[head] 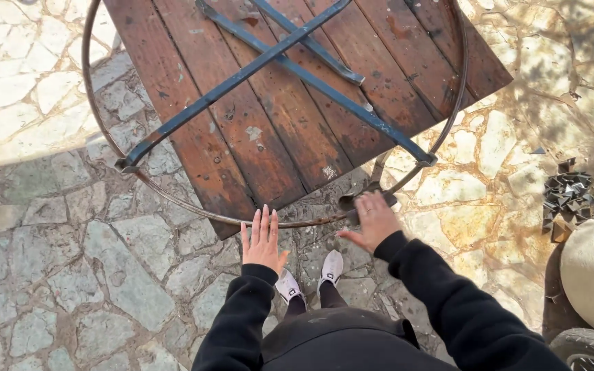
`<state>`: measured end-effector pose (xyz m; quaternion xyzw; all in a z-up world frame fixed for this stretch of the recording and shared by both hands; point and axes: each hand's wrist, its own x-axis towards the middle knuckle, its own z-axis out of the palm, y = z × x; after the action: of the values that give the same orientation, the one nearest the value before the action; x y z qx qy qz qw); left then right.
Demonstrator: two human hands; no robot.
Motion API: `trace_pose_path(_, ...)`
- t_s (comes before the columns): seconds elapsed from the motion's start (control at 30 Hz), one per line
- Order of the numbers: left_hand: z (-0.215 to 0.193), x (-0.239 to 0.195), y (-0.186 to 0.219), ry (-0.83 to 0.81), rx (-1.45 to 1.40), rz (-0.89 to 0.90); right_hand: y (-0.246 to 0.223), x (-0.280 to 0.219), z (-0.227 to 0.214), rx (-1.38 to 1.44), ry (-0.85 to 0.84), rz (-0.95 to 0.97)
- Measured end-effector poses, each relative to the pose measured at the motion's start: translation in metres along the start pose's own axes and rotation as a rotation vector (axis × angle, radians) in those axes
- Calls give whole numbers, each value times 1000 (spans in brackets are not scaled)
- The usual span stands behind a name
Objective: Sanding and cleaning a circular metal frame using a wet sanding block
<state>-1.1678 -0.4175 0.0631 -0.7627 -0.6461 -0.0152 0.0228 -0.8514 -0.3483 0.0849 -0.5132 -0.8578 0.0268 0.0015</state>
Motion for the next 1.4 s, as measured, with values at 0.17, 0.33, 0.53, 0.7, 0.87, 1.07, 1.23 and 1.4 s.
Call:
trace_pose_path(0.17,-7,1,3,169,96,18,75,13,-2,-60,-65,-1)
trace_pose_path(0.33,-22,20,3,428,223,23,58,38,-28,0,-287,-11)
trace_pose_path(0.53,-19,21,1,419,241,30,83,45,-41,15,-656,265)
trace_pose_path(0.7,-24,19,1,409,287,49,7,2,16,69,-215,-91)
trace_pose_path(0.87,-15,17,-2,382,319,71,29,19,29,-121,126,293)
trace_pose_path(1.07,-7,25,-11,378,410,109,-5,35,40,-66,181,499)
trace_pose_path(1.23,-3,23,-9,368,417,137,-34,33,34,-10,-148,516)
trace_pose_path(1.4,-129,41,10,-869,-97,-26,25,30,43,143,98,732)
